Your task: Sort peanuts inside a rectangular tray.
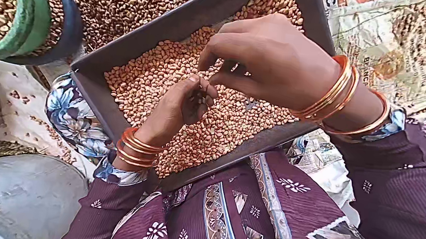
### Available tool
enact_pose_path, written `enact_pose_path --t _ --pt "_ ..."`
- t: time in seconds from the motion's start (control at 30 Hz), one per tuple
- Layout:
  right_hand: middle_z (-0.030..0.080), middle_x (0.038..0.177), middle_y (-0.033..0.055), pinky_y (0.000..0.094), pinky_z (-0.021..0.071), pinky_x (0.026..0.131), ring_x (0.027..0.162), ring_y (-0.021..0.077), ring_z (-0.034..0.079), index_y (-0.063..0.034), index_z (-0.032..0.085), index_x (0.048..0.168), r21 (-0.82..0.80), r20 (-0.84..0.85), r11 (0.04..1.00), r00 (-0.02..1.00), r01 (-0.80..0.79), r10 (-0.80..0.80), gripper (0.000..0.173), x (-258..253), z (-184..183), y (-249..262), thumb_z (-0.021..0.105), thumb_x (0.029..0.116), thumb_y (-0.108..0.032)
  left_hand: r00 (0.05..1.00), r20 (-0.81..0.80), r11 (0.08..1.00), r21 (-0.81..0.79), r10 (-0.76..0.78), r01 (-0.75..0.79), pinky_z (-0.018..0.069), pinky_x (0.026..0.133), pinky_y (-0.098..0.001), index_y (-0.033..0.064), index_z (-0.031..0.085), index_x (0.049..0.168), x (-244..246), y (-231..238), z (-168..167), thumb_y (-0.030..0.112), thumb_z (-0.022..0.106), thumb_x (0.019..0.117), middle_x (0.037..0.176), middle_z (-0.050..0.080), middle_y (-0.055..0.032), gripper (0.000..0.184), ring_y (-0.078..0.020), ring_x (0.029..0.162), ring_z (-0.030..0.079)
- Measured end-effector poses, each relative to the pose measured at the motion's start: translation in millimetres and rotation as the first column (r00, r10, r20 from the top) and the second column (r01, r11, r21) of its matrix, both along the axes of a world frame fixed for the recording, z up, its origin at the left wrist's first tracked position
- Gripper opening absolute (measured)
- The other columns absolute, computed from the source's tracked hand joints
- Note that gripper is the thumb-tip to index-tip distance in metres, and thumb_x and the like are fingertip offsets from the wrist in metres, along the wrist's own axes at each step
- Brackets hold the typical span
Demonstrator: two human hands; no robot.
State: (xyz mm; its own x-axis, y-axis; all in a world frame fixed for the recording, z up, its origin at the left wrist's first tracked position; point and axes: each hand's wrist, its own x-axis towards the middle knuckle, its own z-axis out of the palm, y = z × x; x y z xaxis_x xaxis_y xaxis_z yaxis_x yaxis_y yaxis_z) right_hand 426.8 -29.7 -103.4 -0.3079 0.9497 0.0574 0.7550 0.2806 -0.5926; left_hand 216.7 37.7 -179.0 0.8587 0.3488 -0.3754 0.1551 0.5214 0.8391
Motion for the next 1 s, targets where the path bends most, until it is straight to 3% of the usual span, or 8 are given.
enact_pose_path --t 0.07,0.13,0.23,0.3,0.5,0.73,0.9,1.0 --pt "0.068 0.096 0.0121 0.0445 0.0540 0.076 0.085 0.0261 0.067 -0.0059 0.072 0.106 -0.046 0.147 0.997 0.987 0.066 -0.059 0.013 15 2 -12 0.065 0.0977 -0.013 0.996 -0.006 0.994 0.055 -0.094 0.095 0.0326 0.044 -0.0118 0.0134 0.064 0.095 15 -6 0 0.021 0.033 0.1095 0.066 0.052 0.0092 0.035 0.0024 0.049 0.041" --pt "0.069 0.092 0.0130 0.0491 0.0537 0.074 0.084 0.0304 0.069 -0.0053 0.072 0.100 -0.146 0.252 0.985 0.966 0.088 -0.048 0.010 34 -6 -28 0.064 0.0973 -0.011 0.986 -0.071 0.942 0.292 -0.153 0.167 0.0270 0.043 -0.0150 0.0117 0.066 0.095 26 -10 -2 0.019 0.046 0.1075 0.059 0.044 0.0083 0.025 0.0005 0.046 0.035" --pt "0.069 0.093 0.0145 0.0525 0.0542 0.073 0.086 0.0339 0.070 -0.0047 0.072 0.098 -0.324 0.342 0.935 0.939 0.145 -0.027 0.009 49 -25 -56 0.065 0.0981 -0.009 0.954 -0.245 0.636 0.711 -0.173 0.298 0.0428 0.061 -0.0221 0.0129 0.072 0.101 39 -11 -5 0.027 0.055 0.1057 0.079 0.059 0.0047 0.023 -0.0035 0.065 0.052" --pt "0.068 0.094 0.0155 0.0527 0.0547 0.070 0.084 0.0349 0.070 -0.0052 0.073 0.099 -0.353 0.341 0.920 0.939 0.172 -0.046 0.008 50 -41 -70 0.066 0.0971 -0.010 0.948 -0.261 0.426 0.848 -0.181 0.314 0.0496 0.068 -0.0342 0.0073 0.073 0.102 49 -15 -11 0.024 0.060 0.1025 0.086 0.060 -0.0051 0.021 -0.0159 0.074 0.058" --pt "0.065 0.088 0.0188 0.0490 0.0556 0.065 0.079 0.0366 0.069 0.0020 0.068 0.093 -0.170 0.283 0.977 0.956 0.126 -0.074 0.010 42 -80 -82 0.062 0.0972 -0.005 0.914 -0.189 0.289 0.909 -0.358 0.301 0.0553 0.068 -0.0437 0.0045 0.074 0.102 70 -42 -26 0.017 0.065 0.0982 0.089 0.063 -0.0122 0.016 -0.0269 0.078 0.066" --pt "0.063 0.087 0.0176 0.0468 0.0551 0.066 0.081 0.0350 0.068 0.0019 0.065 0.090 -0.207 0.321 0.978 0.946 0.025 0.044 0.012 50 -78 -78 0.059 0.0977 -0.006 0.935 -0.225 0.017 0.971 -0.276 0.239 0.0550 0.055 -0.0434 0.0011 0.073 0.100 76 -78 -44 0.005 0.060 0.0977 0.092 0.065 -0.0170 0.013 -0.0331 0.076 0.069" --pt "0.063 0.080 0.0150 0.0480 0.0504 0.063 0.072 0.0325 0.066 -0.0008 0.062 0.093 -0.225 0.308 0.962 0.948 0.153 -0.079 0.011 68 -65 -75 0.059 0.0922 -0.011 0.937 -0.258 0.004 0.964 -0.235 0.266 0.0524 0.052 -0.0432 0.0012 0.070 0.096 78 -84 -40 0.015 0.059 0.1006 0.090 0.062 -0.0157 0.018 -0.0327 0.074 0.067" --pt "0.069 0.092 0.0161 0.0503 0.0548 0.073 0.084 0.0337 0.070 -0.0028 0.068 0.103 -0.208 0.299 0.953 0.942 0.221 -0.153 0.014 79 -51 -79 0.059 0.0951 -0.009 0.941 -0.225 0.030 0.970 -0.254 0.240 0.0550 0.056 -0.0433 0.0000 0.070 0.098 84 -88 -37 0.021 0.063 0.1009 0.092 0.063 -0.0167 0.023 -0.0335 0.078 0.068"
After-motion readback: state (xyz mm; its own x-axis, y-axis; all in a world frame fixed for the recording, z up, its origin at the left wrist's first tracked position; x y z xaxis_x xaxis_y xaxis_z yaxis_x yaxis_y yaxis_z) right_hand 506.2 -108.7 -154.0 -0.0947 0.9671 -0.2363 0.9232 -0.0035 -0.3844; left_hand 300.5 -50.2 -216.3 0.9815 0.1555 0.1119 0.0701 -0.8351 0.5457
